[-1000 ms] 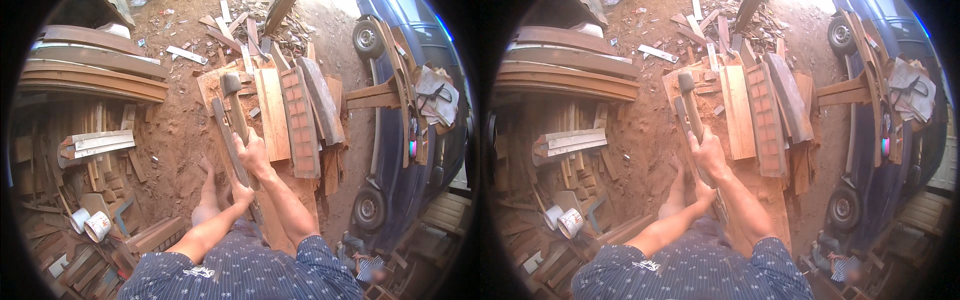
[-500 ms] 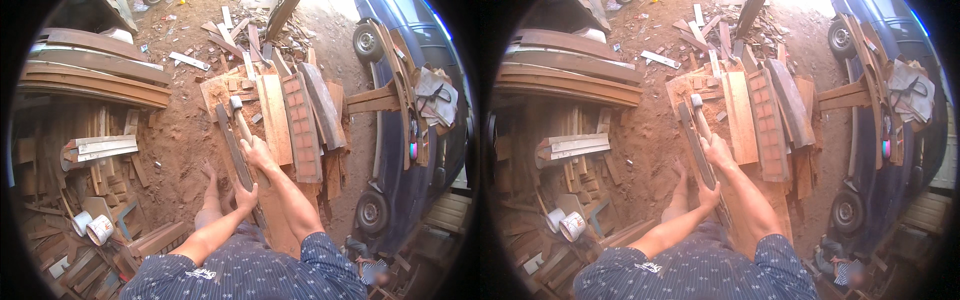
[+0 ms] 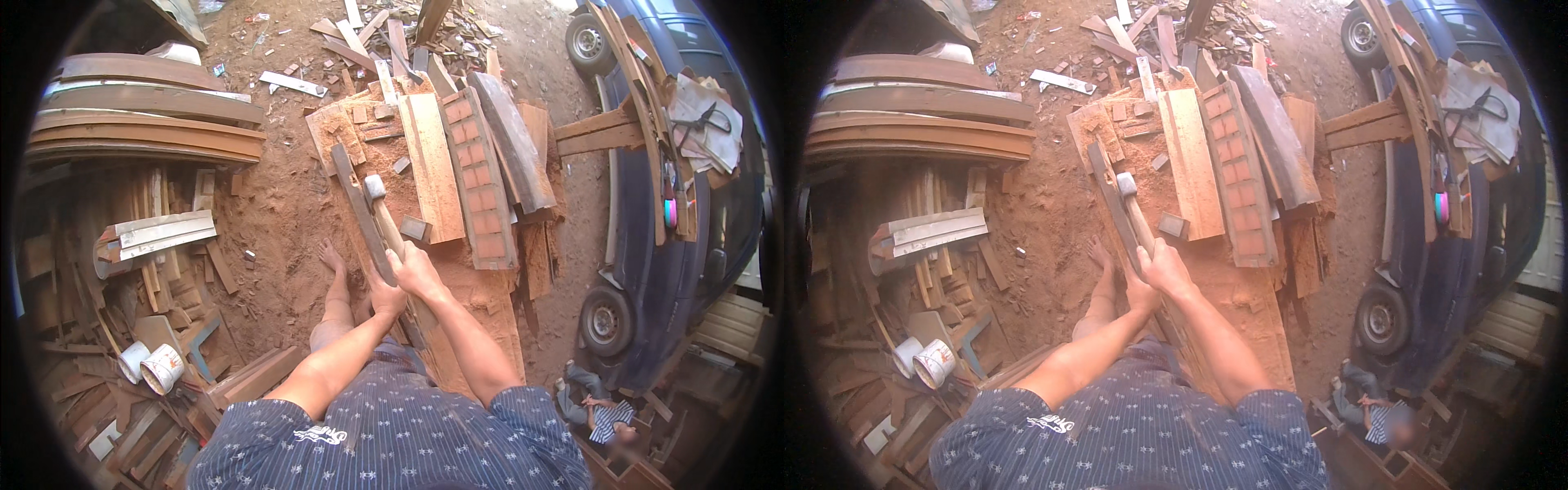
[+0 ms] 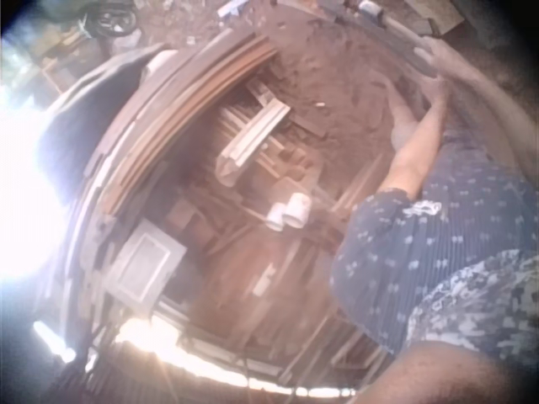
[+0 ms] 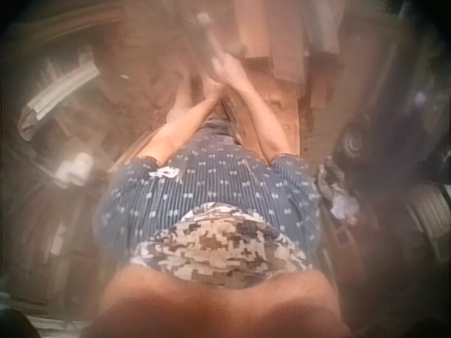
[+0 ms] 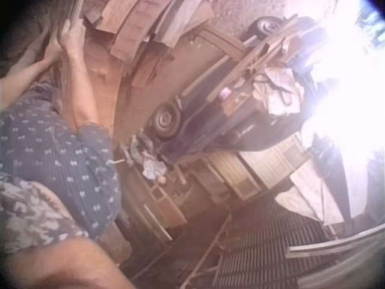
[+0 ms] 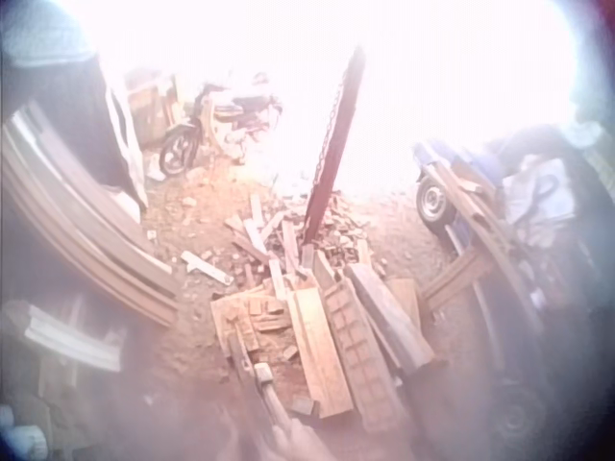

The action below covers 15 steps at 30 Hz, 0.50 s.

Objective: The person uses a circular saw to cut a long wooden plank into smaller sections. They then use a hammer to split the cut pieces into thinner strips. The person handles the wood and tools directly, working in an outdoor area with scattered debris.

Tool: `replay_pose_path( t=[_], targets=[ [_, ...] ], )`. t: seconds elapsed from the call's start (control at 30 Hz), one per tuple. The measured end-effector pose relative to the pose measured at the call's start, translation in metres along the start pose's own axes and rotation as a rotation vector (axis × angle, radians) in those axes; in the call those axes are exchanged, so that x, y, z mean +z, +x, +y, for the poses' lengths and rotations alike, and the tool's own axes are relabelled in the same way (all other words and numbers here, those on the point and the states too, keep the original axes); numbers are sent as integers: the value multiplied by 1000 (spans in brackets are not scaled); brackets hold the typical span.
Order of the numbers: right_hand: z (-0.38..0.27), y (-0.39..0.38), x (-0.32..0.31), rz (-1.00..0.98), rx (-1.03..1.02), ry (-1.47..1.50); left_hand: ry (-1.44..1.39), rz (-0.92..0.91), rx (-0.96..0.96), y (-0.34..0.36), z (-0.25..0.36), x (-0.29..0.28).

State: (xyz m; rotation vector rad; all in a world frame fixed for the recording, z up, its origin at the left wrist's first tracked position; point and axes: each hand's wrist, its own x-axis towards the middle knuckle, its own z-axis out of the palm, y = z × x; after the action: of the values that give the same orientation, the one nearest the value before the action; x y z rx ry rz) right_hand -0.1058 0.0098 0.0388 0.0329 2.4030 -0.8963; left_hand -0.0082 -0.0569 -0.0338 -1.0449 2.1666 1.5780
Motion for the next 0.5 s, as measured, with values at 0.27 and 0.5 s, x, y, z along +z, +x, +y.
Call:
replay_pose_path(
  t=[0.27, 0.5],
  targets=[
    [-40, -33, -33, 148, -174, 351, 62, 2, -90, 1, -6, -1],
    [8, 16, 5, 24, 15, 63, 102, 29, -20, 7, -24, 17]
  ],
)
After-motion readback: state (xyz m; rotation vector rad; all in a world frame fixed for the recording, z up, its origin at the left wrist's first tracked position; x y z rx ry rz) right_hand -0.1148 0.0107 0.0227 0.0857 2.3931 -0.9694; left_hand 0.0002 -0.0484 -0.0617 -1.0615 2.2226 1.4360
